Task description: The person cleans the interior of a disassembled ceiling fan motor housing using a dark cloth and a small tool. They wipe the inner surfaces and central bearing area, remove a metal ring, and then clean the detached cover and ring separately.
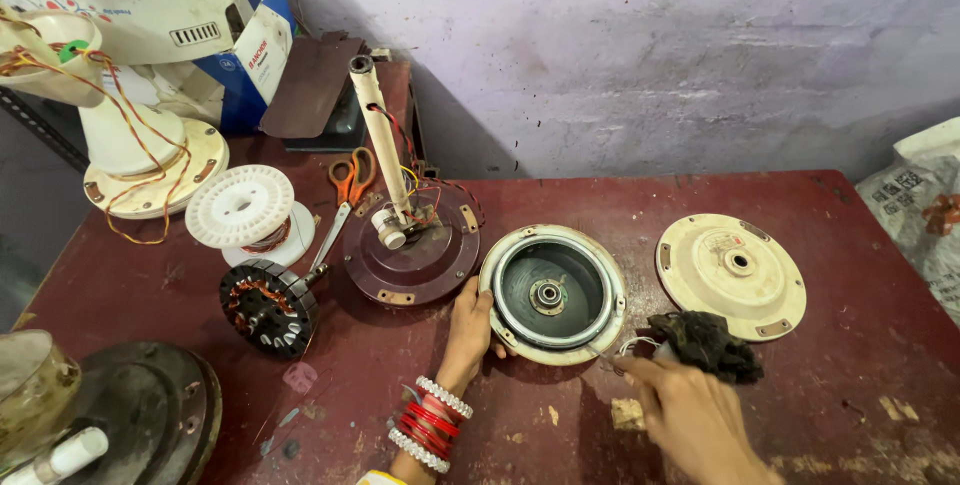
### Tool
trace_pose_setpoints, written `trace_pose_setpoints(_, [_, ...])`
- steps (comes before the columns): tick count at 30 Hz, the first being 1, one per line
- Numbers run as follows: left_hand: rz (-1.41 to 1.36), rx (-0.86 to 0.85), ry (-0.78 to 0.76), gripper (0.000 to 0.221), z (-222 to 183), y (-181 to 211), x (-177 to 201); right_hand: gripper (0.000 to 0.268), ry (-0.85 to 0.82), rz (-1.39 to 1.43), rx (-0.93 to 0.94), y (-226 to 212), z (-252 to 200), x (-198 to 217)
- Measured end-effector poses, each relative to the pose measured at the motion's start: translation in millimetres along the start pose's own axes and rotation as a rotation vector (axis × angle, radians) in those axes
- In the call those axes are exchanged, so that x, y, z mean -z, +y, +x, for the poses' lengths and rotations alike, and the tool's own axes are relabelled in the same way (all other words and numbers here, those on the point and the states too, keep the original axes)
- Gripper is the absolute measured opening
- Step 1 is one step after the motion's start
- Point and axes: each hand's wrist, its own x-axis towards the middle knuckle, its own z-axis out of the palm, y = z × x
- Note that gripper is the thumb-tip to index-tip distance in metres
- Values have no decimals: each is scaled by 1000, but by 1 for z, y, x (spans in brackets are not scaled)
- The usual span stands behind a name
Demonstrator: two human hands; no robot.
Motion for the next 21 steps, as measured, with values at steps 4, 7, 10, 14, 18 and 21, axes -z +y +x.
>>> trace_pose_setpoints(4, [-14,11,-11,34,-1,3,0,37,-51,-114,67,-19,14,29])
trace_pose_setpoints(7, [-7,16,-14,35,-2,7,-1,27,-7,-228,246,-31,26,41])
trace_pose_setpoints(10, [19,36,-1,35,-3,10,-2,20,-148,-441,263,-44,47,48])
trace_pose_setpoints(14, [37,47,15,36,-4,15,-7,16,-179,-399,318,-47,61,51])
trace_pose_setpoints(18, [48,77,57,36,-6,18,-9,30,-183,-280,127,-31,45,41])
trace_pose_setpoints(21, [18,107,72,36,-4,17,-10,47,43,-114,190,-7,19,21])
